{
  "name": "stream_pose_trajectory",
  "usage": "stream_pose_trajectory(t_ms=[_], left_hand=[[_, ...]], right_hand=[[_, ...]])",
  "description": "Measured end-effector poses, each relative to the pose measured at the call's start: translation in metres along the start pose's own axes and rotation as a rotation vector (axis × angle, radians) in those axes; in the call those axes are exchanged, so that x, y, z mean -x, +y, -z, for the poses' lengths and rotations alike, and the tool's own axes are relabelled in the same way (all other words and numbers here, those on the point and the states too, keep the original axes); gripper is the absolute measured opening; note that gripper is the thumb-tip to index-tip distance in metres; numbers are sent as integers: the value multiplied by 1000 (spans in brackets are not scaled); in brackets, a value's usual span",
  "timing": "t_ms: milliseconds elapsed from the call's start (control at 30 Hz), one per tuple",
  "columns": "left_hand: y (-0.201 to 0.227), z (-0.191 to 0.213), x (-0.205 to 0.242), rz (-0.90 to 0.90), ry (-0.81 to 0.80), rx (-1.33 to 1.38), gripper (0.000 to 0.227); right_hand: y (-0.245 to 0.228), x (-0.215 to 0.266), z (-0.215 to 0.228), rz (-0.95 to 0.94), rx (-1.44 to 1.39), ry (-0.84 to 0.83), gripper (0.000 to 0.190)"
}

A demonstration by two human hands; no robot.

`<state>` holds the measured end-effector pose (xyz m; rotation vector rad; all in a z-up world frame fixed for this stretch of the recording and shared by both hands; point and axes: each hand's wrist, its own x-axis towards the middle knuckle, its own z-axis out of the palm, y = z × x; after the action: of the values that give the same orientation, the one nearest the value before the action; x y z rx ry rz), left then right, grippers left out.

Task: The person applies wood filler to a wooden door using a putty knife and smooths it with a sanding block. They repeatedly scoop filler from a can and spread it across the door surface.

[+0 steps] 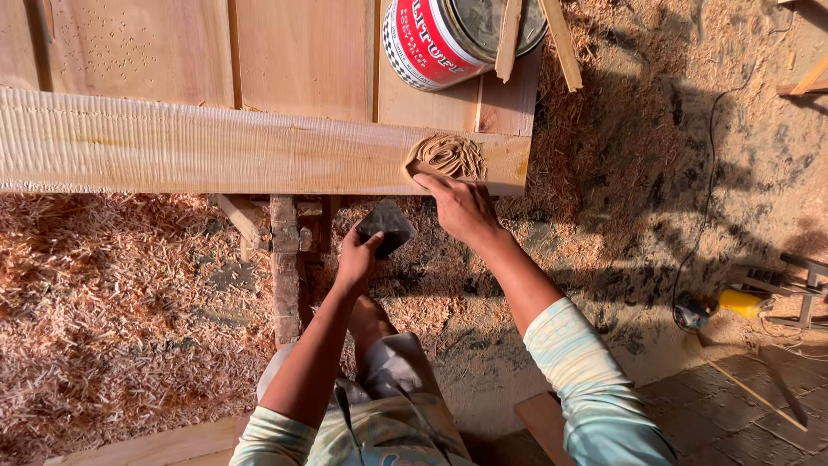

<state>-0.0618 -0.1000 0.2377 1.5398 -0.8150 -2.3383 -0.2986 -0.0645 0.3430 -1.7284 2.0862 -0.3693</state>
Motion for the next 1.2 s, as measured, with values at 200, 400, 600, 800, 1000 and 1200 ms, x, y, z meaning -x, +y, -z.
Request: stream_pose_trajectory(t_ms=[200,400,600,800,1000,1200], left_hand=[[-7,6,-31,-37,-120,69,32],[17,-3,16,14,-251,241,42],[86,-44,110,-13,-377,378,50],[139,-86,180,-94,-497,477,48],[160,-113,191,-169,-562,437,39],[165,-114,168,-173,-560,398,32]], right_hand=[[-23,10,26,-112,-167,-135,37],[-44,61,70,263,-357,200,31],[-73,103,128,427,-451,402,27],[-99,135,148,357,-654,641,31],[-85,137,120,355,-416,851,34],[-21,146,111,383,-26,762,36]])
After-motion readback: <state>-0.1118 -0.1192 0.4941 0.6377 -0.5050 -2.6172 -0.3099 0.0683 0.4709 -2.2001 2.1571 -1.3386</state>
